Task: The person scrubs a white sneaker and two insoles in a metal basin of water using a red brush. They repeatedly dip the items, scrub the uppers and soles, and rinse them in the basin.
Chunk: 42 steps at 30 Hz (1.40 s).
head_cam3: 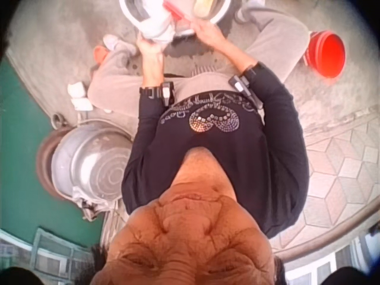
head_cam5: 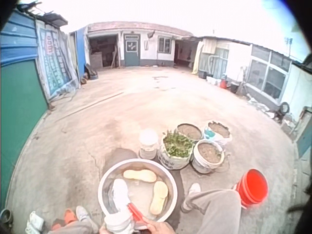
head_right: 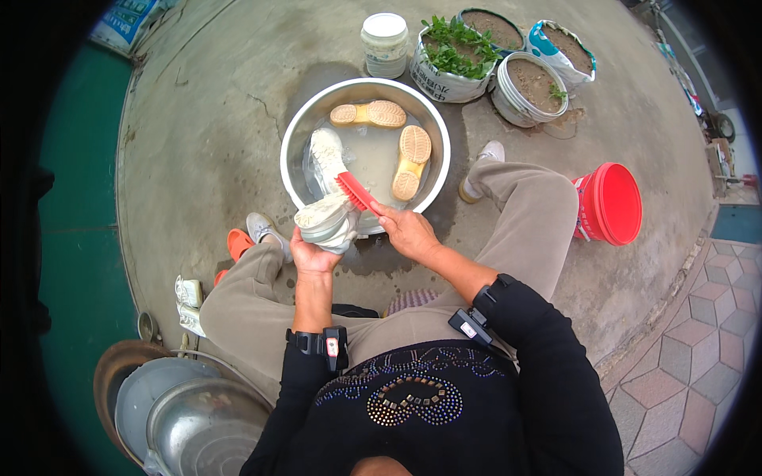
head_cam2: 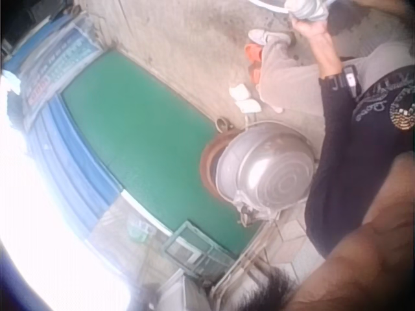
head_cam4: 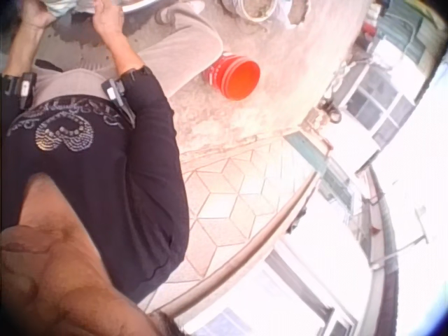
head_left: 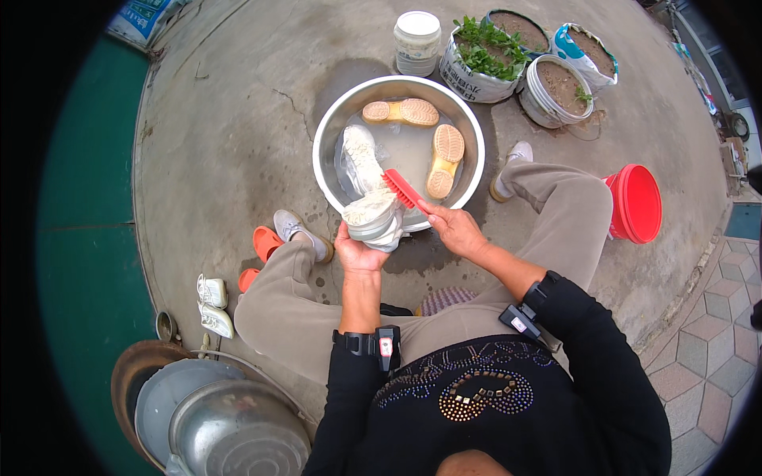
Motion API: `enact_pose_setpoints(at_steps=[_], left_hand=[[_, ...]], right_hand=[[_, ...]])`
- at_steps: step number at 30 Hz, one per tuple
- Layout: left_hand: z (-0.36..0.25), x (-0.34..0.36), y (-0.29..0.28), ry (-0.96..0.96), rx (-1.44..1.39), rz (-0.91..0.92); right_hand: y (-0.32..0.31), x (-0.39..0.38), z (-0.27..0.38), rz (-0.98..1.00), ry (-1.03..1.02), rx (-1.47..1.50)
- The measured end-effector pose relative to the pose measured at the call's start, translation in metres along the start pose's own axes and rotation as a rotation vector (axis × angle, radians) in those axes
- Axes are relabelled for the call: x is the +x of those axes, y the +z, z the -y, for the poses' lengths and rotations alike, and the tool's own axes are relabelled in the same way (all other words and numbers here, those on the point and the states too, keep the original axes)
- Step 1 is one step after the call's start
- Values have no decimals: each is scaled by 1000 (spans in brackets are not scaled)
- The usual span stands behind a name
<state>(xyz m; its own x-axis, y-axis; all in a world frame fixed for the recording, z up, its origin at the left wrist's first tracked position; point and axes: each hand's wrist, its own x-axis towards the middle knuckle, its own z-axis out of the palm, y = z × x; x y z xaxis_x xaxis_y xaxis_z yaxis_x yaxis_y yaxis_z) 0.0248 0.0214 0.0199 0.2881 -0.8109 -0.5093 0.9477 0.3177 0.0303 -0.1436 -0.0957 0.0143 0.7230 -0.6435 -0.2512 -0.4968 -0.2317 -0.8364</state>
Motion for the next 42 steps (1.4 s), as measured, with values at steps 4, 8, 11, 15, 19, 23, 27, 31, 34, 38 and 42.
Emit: enact_pose_setpoints(at_steps=[4,8,11,15,19,23,27,31,34,38,42], left_hand=[[0,3,-2,55,106,-2],[-6,5,-6,65,198,107],[-7,5,-8,68,304,89],[0,4,-12,79,285,36],[0,0,-18,60,201,174],[-9,-3,-19,80,283,209],[-16,0,-9,1,445,195],[-13,42,6,18,1036,-103],[1,86,5,43,1624,-134],[20,142,-9,74,2604,-241],[38,187,-36,-17,2718,-271]], right_hand=[[-27,19,19,-70,61,-92],[-52,0,50,20,-505,-11],[-61,-13,61,390,-482,-446],[-69,12,46,128,-317,-540],[-84,55,25,139,-166,-677],[-115,81,32,129,-6,-733],[-159,101,54,-82,-81,-386],[-189,115,67,-294,-91,358],[-188,122,71,-321,7,599],[-183,130,73,-261,-109,545],[-187,134,76,-169,-61,684]])
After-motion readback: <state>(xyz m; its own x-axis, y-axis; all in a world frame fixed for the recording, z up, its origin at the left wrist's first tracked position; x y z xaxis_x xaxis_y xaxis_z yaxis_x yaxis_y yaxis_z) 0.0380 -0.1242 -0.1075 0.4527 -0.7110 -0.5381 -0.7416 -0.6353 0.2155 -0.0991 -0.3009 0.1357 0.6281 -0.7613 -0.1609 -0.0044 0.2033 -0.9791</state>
